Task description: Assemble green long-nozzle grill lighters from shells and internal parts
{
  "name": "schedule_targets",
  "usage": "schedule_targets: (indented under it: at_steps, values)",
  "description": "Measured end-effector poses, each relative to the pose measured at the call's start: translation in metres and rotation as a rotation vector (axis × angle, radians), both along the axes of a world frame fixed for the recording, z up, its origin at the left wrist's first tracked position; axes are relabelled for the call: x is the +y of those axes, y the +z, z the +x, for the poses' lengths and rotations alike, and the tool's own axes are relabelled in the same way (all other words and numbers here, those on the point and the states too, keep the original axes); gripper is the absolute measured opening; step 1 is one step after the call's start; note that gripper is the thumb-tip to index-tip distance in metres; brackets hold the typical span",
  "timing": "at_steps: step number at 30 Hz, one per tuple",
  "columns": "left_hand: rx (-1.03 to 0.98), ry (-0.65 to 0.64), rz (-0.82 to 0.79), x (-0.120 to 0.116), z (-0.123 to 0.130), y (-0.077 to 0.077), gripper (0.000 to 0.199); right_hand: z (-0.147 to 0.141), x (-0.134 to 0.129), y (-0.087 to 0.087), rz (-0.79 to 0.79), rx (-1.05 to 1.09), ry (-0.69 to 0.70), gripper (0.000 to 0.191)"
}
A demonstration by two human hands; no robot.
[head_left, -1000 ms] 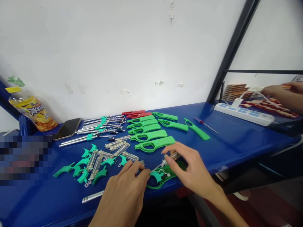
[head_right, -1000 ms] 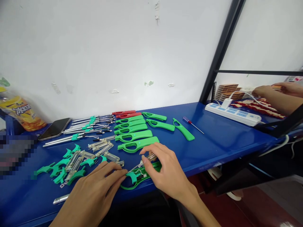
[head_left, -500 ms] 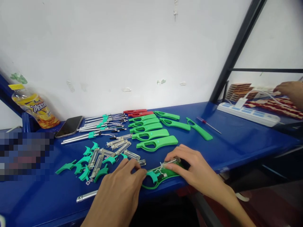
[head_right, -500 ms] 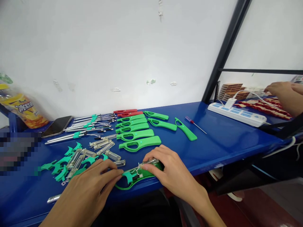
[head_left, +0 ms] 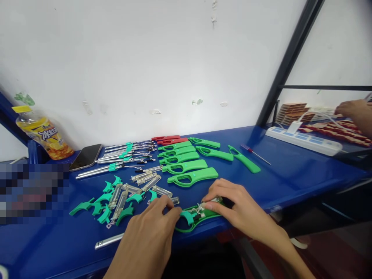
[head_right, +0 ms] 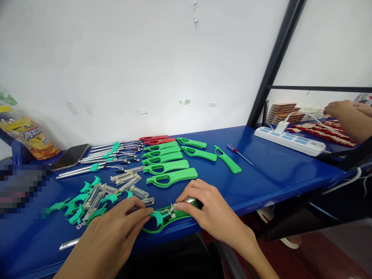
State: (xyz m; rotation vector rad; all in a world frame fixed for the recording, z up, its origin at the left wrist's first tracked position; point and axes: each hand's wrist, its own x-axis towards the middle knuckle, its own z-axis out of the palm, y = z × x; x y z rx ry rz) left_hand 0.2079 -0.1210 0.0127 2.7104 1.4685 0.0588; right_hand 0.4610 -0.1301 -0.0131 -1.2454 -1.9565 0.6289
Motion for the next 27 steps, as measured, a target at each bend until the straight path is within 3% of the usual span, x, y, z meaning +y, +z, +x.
schedule_targets:
  at_steps: [12, 27]
  values:
    - [-0.025, -0.007, 0.005, -0.002, 0.004, -0.001, 0.032, -0.001, -0.001, -0.001, 0.031, -0.009, 0.025, 0.016]
    - [-0.034, -0.032, 0.094, -0.01, 0.002, -0.005, 0.046, -0.002, -0.002, 0.003, 0.028, -0.039, 0.027, 0.02]
